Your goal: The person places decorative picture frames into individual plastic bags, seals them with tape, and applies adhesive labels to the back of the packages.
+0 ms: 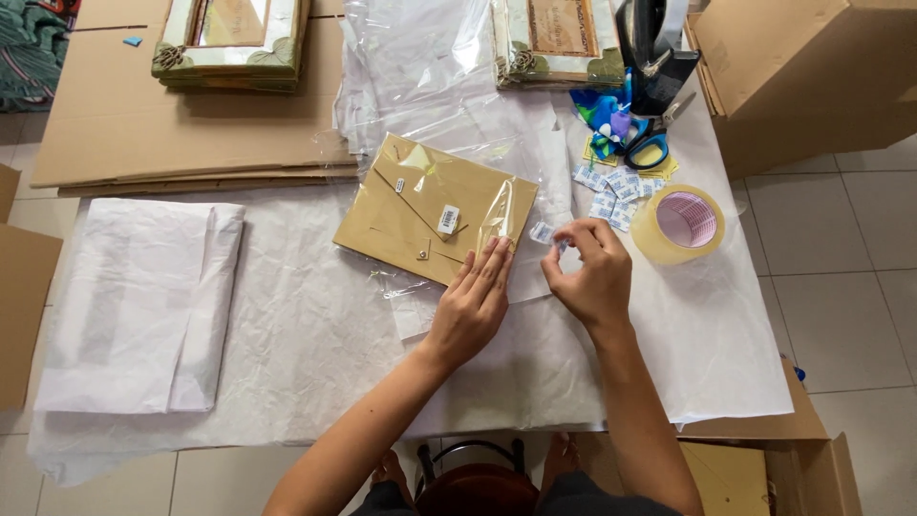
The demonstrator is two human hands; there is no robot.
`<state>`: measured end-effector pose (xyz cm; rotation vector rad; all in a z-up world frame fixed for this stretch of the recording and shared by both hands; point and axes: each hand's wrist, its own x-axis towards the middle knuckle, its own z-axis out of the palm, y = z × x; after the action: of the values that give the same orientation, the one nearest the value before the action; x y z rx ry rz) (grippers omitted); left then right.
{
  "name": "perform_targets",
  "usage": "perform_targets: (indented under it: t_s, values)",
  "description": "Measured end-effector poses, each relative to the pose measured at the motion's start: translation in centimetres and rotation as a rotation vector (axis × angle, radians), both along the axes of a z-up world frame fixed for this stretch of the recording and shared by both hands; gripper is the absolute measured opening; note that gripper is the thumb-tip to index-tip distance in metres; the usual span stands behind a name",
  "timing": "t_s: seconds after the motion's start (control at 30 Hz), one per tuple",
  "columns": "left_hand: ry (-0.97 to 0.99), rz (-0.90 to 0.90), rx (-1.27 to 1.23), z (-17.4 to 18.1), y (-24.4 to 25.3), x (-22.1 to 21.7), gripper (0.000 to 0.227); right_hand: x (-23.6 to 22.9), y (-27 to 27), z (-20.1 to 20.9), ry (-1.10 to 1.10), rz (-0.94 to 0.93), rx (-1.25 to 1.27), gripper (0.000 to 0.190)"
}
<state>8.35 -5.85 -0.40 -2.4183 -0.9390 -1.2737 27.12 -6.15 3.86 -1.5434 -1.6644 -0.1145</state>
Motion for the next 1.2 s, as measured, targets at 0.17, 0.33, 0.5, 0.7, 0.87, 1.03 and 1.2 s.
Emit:
perform_targets:
  t_s: [0.17, 0.33, 0.5, 0.7, 0.87, 1.03, 1.2]
  values:
    - [-0.008, 0.001, 0.015, 0.3, 0.0, 0.0, 0.043, -1.4, 0.8, -0.6, 0.084, 0.106, -0.018, 0.015]
    - [-0.014, 0.013, 0.029, 0.0, 0.1, 0.0, 0.042, -3.2, 1.4, -0.5, 0.145, 0.139, -0.02, 0.013]
    - [-0.032, 0.0, 0.016, 0.5, -0.1, 0.1, 0.044, -4.6, 0.6, 0.0, 0.64, 0.136, -0.137, 0.014]
    - [-0.055, -0.013, 0.004, 0.3, -0.1, 0.2, 0.044, -5.0, 0.4, 0.1, 0.539, -0.006, -0.28, 0.037]
    - [-0.059, -0.02, 0.0, 0.2, 0.0, 0.1, 0.043, -4.0, 0.6, -1.4, 0.403, 0.121, -0.174, 0.053]
    - [-0.062, -0.001, 0.029, 0.5, -0.1, 0.1, 0.04, -3.8, 1.1, -3.3, 0.226, 0.242, -0.151, 0.076]
    - [-0.103, -0.032, 0.013, 0.2, -0.1, 0.3, 0.039, -4.3, 1.4, -1.1, 0.452, 0.515, -0.441, 0.094]
